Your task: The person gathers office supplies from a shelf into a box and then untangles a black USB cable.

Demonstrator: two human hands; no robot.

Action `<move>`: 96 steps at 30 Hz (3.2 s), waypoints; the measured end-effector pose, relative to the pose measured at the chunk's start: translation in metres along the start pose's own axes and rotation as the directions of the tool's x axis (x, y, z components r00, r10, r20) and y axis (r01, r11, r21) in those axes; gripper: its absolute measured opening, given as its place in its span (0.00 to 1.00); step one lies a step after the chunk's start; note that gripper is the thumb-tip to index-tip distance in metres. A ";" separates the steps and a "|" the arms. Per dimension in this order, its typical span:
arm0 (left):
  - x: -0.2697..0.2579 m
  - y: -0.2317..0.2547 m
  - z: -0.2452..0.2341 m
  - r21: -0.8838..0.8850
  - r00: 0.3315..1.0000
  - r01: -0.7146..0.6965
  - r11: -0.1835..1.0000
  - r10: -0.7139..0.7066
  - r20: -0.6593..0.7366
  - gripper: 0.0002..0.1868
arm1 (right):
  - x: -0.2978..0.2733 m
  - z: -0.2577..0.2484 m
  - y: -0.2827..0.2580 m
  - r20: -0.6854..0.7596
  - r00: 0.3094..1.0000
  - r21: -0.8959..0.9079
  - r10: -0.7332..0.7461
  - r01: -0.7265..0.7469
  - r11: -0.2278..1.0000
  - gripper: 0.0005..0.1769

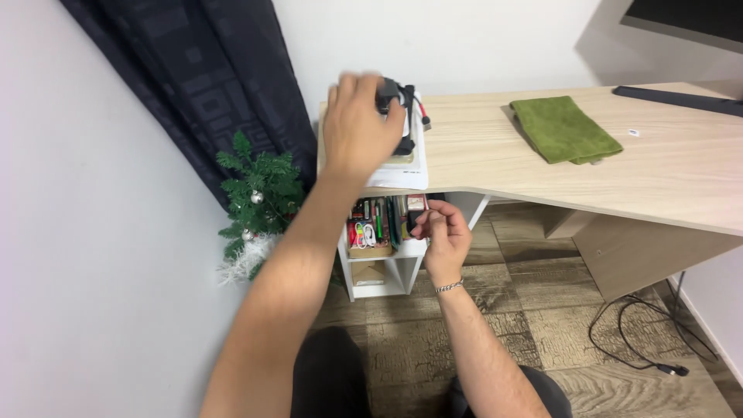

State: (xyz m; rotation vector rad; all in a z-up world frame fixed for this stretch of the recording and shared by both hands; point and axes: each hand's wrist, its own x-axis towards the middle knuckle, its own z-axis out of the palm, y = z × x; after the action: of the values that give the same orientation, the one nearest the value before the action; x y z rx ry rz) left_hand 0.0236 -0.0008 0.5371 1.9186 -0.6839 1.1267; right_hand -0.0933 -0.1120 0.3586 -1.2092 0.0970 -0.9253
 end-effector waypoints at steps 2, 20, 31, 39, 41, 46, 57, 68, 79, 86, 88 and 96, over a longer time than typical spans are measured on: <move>0.027 0.002 0.014 0.266 0.820 0.226 0.937 -0.331 0.468 0.34 | -0.001 -0.005 -0.005 0.082 0.996 -0.010 0.017 -0.016 1.000 0.09; 0.043 0.008 0.041 0.488 0.489 0.279 0.827 -0.560 0.669 0.35 | 0.015 -0.028 -0.014 0.037 0.993 0.025 0.110 -0.111 0.993 0.09; 0.029 -0.003 0.055 0.425 0.702 0.187 0.886 -0.423 0.573 0.36 | 0.021 -0.033 -0.023 -0.027 0.985 0.099 0.172 -0.169 0.981 0.09; 0.027 0.052 0.063 0.240 0.886 0.016 0.971 -0.125 0.447 0.42 | 0.040 -0.050 -0.051 0.081 0.990 0.567 0.118 -0.143 0.811 0.25; 0.024 0.076 0.065 0.197 0.863 -0.035 0.980 -0.070 0.501 0.43 | 0.045 -0.055 -0.060 0.176 0.980 0.675 0.091 -0.188 0.713 0.29; 0.013 0.093 0.072 0.097 0.761 0.039 0.995 -0.092 0.642 0.40 | 0.049 -0.060 -0.067 0.229 0.965 0.575 0.130 -0.242 0.782 0.31; -0.008 0.108 0.101 0.100 0.628 0.118 0.988 -0.152 0.763 0.42 | 0.053 -0.069 -0.083 0.142 0.987 0.496 0.081 -0.142 0.857 0.39; 0.000 0.124 0.088 0.119 0.547 0.042 0.992 -0.123 0.828 0.44 | 0.055 -0.081 -0.086 0.119 0.993 0.501 0.020 -0.078 0.862 0.37; -0.025 0.054 0.040 0.219 0.793 0.128 0.967 -0.232 0.563 0.32 | 0.055 -0.087 -0.014 -0.115 0.975 0.454 0.191 -0.119 0.883 0.12; -0.045 0.034 0.016 0.295 0.676 0.211 0.932 -0.357 0.645 0.34 | 0.029 -0.042 0.003 0.047 0.941 0.309 0.336 -0.334 0.891 0.15; -0.060 0.032 0.011 0.293 0.737 0.200 0.935 -0.340 0.583 0.30 | 0.025 -0.027 -0.012 0.135 0.925 0.284 0.356 -0.380 0.880 0.18; -0.072 0.010 0.001 0.276 0.886 0.162 0.947 -0.263 0.381 0.13 | 0.018 -0.011 -0.003 0.344 0.882 0.382 0.323 -0.446 0.809 0.21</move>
State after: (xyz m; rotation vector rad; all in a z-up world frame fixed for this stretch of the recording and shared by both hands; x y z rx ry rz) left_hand -0.0170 -0.0028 0.4771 2.4105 -0.5550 0.6875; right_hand -0.0895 -0.1322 0.3634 -0.8173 -0.0823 -0.3824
